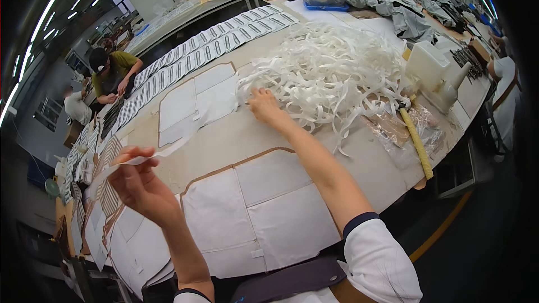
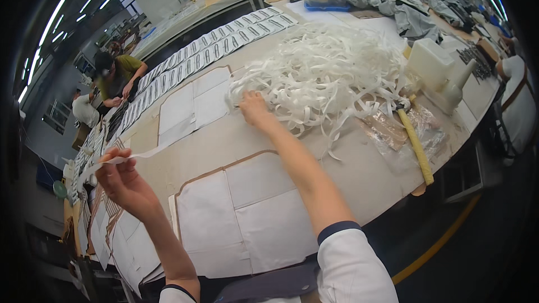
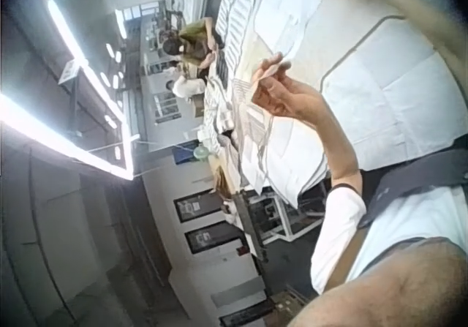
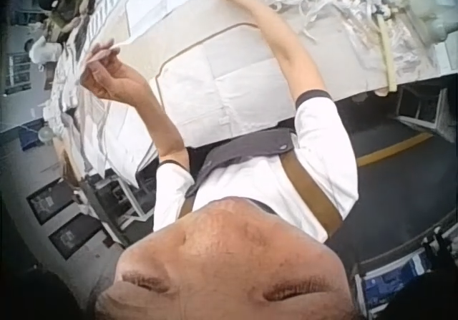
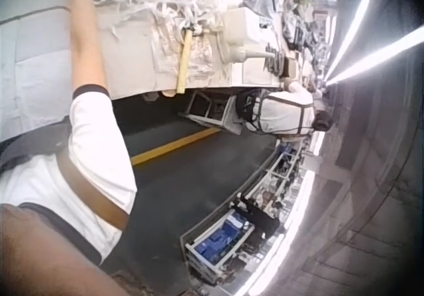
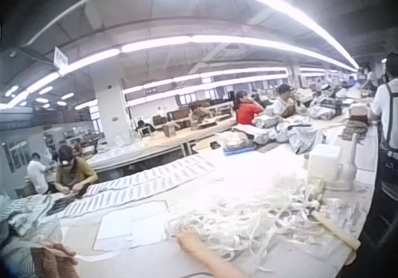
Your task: Applying adhesive strips and white lining to leather panels at a workstation for product manufacturing.
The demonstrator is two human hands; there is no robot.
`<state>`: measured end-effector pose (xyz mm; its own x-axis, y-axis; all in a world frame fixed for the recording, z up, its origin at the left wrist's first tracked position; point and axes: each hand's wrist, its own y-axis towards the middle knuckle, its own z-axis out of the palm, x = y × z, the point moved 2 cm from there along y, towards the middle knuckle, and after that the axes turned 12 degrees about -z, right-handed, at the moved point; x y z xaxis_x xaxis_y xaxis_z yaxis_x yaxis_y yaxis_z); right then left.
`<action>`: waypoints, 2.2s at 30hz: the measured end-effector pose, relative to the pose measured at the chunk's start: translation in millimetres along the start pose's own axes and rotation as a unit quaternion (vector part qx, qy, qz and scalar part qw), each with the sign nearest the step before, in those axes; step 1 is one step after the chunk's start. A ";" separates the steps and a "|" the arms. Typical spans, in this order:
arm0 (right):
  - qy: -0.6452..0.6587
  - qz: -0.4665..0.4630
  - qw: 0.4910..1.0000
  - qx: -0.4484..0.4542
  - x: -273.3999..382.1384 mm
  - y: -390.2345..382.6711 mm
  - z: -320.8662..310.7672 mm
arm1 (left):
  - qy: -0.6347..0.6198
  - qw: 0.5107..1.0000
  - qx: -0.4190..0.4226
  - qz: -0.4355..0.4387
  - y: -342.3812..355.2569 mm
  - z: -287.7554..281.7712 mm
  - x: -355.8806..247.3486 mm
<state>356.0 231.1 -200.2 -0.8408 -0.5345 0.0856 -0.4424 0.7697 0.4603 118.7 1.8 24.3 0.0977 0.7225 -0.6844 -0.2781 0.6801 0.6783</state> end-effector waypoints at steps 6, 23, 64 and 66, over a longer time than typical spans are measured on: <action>-0.028 0.004 0.996 0.084 -7.9 -1.4 -20.6 | 0.185 0.982 -0.037 -0.008 42.1 -40.4 -47.7; 0.866 0.028 0.494 0.064 246.3 -33.9 -188.5 | 0.032 0.975 0.017 -0.220 20.9 -23.1 -21.1; 0.647 0.037 0.761 0.002 219.4 -89.8 -168.6 | -0.124 0.853 0.020 -0.507 -70.8 -44.4 31.0; 0.683 0.029 0.726 0.069 227.1 -85.1 -159.9 | -0.128 0.858 0.005 -0.498 -76.0 -50.8 39.5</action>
<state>252.6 -11.7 -78.7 0.1940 -0.2745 0.9418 -0.5259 0.7814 0.3361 95.1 -27.6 -67.8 0.4896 -0.2148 -0.8450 0.0731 0.9759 -0.2057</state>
